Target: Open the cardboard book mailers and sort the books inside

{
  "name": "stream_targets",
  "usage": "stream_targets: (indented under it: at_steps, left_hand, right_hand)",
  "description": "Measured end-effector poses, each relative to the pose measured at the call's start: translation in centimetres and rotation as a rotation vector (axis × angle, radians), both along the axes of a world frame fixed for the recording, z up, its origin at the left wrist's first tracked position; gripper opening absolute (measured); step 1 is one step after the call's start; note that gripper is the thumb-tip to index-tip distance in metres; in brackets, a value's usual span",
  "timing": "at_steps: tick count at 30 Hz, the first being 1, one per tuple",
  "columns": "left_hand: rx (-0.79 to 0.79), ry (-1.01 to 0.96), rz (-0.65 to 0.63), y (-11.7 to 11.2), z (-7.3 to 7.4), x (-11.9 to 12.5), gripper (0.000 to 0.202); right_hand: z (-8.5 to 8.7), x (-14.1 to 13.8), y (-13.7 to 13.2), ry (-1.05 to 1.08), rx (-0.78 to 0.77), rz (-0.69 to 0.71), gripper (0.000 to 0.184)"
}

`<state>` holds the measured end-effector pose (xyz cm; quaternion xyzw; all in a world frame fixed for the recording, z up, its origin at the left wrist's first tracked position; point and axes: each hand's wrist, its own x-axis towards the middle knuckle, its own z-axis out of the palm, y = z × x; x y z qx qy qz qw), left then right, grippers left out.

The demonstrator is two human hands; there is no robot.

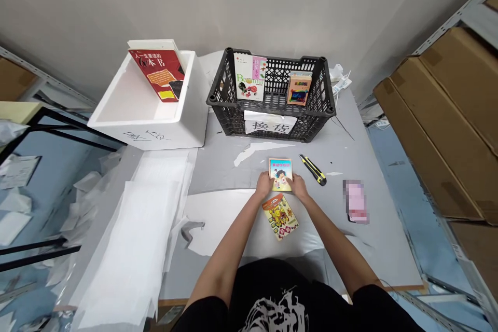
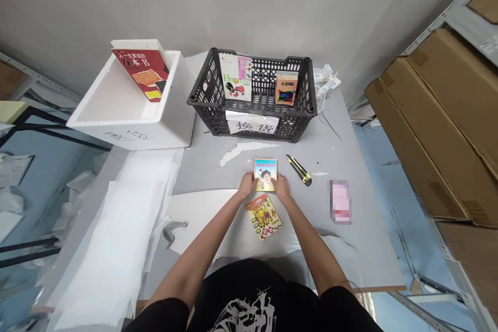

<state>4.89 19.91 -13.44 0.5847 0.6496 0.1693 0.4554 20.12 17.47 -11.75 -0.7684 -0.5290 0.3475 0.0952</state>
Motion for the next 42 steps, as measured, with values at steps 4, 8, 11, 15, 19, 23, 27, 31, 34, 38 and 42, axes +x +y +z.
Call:
stream_targets:
  at_steps: [4,8,11,15,19,23,27,31,34,38,42]
  left_hand:
    - [0.046,0.055,0.112,-0.6,0.8,0.2,0.017]
    - [0.095,0.071,0.242,-5.2,1.6,-1.3,0.018]
    - [0.034,0.057,0.286,-10.1,1.3,-2.0,0.008]
    - [-0.023,0.075,0.289,-13.9,0.5,-1.5,0.018]
    - [0.021,0.197,0.205,-14.0,0.7,-1.5,0.028]
    - [0.269,0.306,0.071,-12.7,3.3,-2.7,0.036]
    - [0.548,0.291,-0.261,-10.4,7.3,-4.1,0.033]
    - [0.551,0.251,-0.457,-8.5,10.0,-5.6,0.020]
    - [0.474,0.211,-0.473,-8.1,10.5,-7.1,0.024]
    - [0.408,0.145,-0.453,-8.5,11.0,-8.2,0.026]
    - [0.376,0.088,-0.464,-8.4,12.5,-6.7,0.020]
  right_hand:
    - [1.4,-0.4,-0.1,-0.114,-0.045,-0.030,0.034]
    - [2.6,-0.3,-3.7,-0.154,0.011,0.033,0.034]
    - [2.2,-0.5,-8.1,-0.207,0.011,0.185,0.026]
    - [0.9,-1.7,-11.6,-0.253,-0.103,0.240,0.024]
    - [0.8,-2.6,-11.6,-0.192,-0.123,0.252,0.019]
    - [3.4,-2.5,-10.5,-0.126,-0.047,0.341,0.020]
    - [7.5,-2.4,-9.3,-0.185,0.124,0.522,0.021]
    - [10.4,-2.5,-8.0,-0.236,0.249,0.617,0.020]
    - [11.1,-2.3,-7.6,-0.212,0.284,0.645,0.020]
    - [11.3,-2.2,-7.6,-0.168,0.295,0.687,0.021]
    - [11.9,-2.8,-7.3,-0.170,0.278,0.735,0.020]
